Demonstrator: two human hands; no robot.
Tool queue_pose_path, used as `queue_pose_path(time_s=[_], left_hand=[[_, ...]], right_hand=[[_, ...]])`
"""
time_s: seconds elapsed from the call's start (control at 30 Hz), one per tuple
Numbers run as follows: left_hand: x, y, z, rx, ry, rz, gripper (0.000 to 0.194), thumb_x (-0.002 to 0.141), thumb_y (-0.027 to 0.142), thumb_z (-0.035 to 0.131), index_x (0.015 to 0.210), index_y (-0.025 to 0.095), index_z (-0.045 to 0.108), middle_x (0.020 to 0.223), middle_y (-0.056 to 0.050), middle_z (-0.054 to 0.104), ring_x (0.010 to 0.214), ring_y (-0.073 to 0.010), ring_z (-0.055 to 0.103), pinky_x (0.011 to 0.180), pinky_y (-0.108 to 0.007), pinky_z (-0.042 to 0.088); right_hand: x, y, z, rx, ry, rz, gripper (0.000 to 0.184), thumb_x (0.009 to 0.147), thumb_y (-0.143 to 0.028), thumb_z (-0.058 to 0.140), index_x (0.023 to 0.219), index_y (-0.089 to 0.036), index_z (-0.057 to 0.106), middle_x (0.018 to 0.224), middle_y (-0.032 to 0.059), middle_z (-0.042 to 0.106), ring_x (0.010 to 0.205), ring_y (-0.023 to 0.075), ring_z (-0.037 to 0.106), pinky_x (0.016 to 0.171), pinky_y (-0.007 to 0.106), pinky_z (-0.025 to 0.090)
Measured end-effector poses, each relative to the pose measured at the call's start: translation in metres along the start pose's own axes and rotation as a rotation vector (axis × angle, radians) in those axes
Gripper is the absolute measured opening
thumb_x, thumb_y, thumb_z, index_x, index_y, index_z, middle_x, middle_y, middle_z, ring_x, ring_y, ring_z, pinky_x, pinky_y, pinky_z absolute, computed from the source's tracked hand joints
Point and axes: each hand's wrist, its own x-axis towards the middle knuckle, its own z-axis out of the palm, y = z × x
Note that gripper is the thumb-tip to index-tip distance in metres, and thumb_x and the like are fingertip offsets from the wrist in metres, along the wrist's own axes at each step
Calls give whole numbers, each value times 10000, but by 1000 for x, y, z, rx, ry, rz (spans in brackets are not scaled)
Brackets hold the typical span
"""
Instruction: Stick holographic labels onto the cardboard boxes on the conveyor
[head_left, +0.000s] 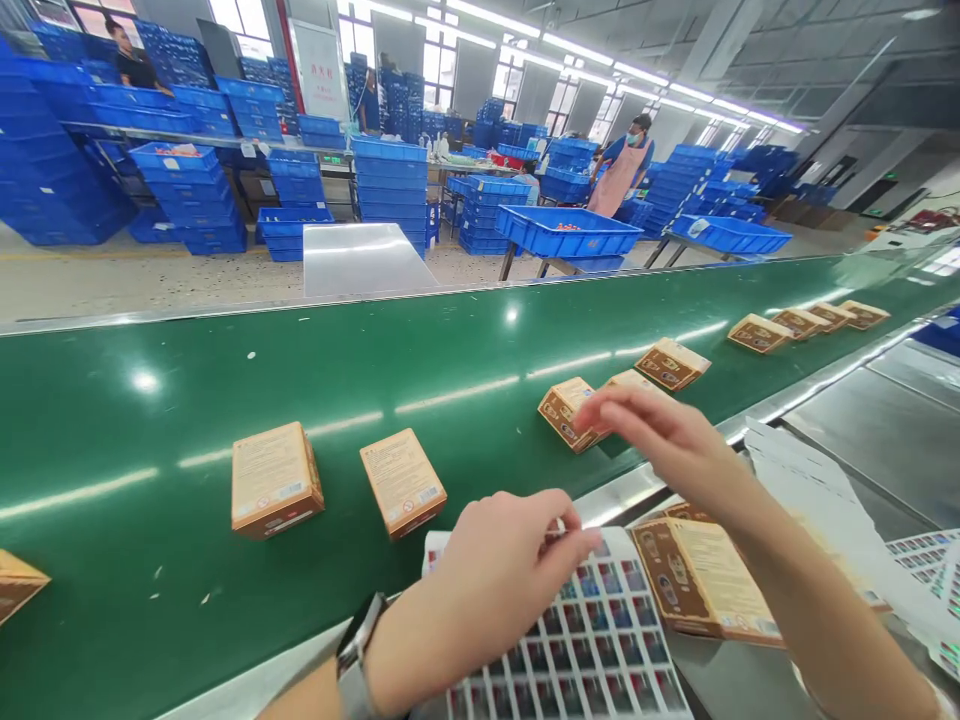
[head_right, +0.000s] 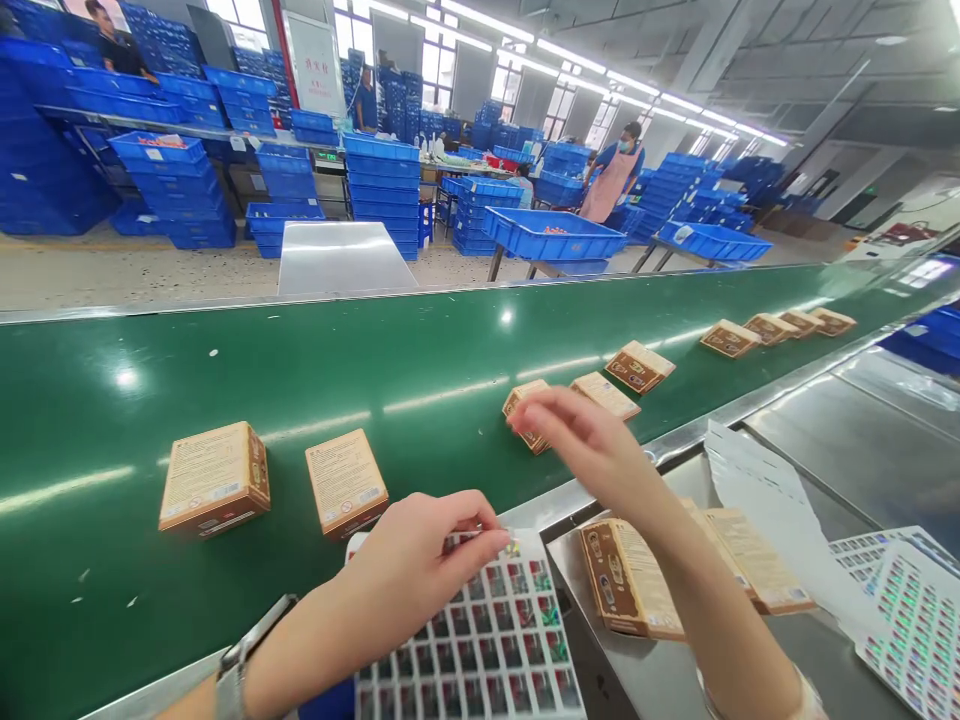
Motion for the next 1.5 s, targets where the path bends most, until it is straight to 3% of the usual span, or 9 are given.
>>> queue_pose_path(time_s=[0.07,0.13,0.33,0.5,0.7,0.83,1.0,1.17,1.5], left_hand=[[-16,-4,-9,-129,-9,-94,171,936,278,571,812,201,659,591,59,592,514,-105,487,492,-219,324],[-27,-8,-16,-218,-29,-189,85,867,225,602,818,185,658,589,60,578,507,-98,458,479,-214,312],[-45,-17,-24,-156,-38,-250,88,849,190,609,803,194,684,624,56,599,568,-109,483,524,-208,347],[-48,-20,-23,-80,-26,-225,128,920,215,592,842,215,694,667,52,662,612,-127,562,560,-216,386],[-43,-23,-28,-53,-11,-286,157,942,205,568,836,199,684,693,31,687,645,-150,606,540,-230,400],[-41,-39,-24,147,49,-264,135,926,157,578,838,195,673,810,-6,738,765,-200,679,654,-305,509],[-34,-63,-3,424,121,139,118,902,122,618,798,166,649,1502,-106,527,1401,-322,470,1120,-545,430],[-19,-71,15,540,-1,177,132,933,129,583,828,151,659,1594,-125,386,1490,-304,330,1202,-513,366],[2,-66,27,580,-48,179,131,932,131,574,900,123,701,1587,-154,384,1488,-307,334,1191,-498,386]], right_hand=[[-28,-21,7,29,-315,-34,250,910,-471,640,1032,-266,712,952,29,743,863,199,706,705,283,575],[-49,-32,17,16,-405,-42,225,903,-391,672,1098,-282,702,911,6,737,792,174,703,681,264,577],[-60,-40,36,-35,-391,-136,151,963,-318,592,1054,-267,700,818,-2,708,700,153,680,595,222,573],[-61,-44,46,-232,-309,-476,201,1034,-215,484,975,-226,676,859,24,691,728,147,668,619,233,562],[-69,-38,53,-413,-99,-782,248,966,-26,502,1037,-204,660,1009,69,735,984,224,691,926,390,519],[-44,-21,58,-65,-68,-325,135,946,-280,607,831,-241,665,1102,63,738,1012,238,698,854,355,558],[2,14,86,356,-4,355,462,673,-639,764,832,-206,738,1115,124,744,1007,299,682,886,420,527],[17,31,107,388,26,449,502,602,-636,768,821,-185,750,885,102,761,843,275,676,753,380,529],[25,41,97,248,75,426,410,618,-577,689,755,-191,713,745,68,717,683,225,616,599,329,479]])
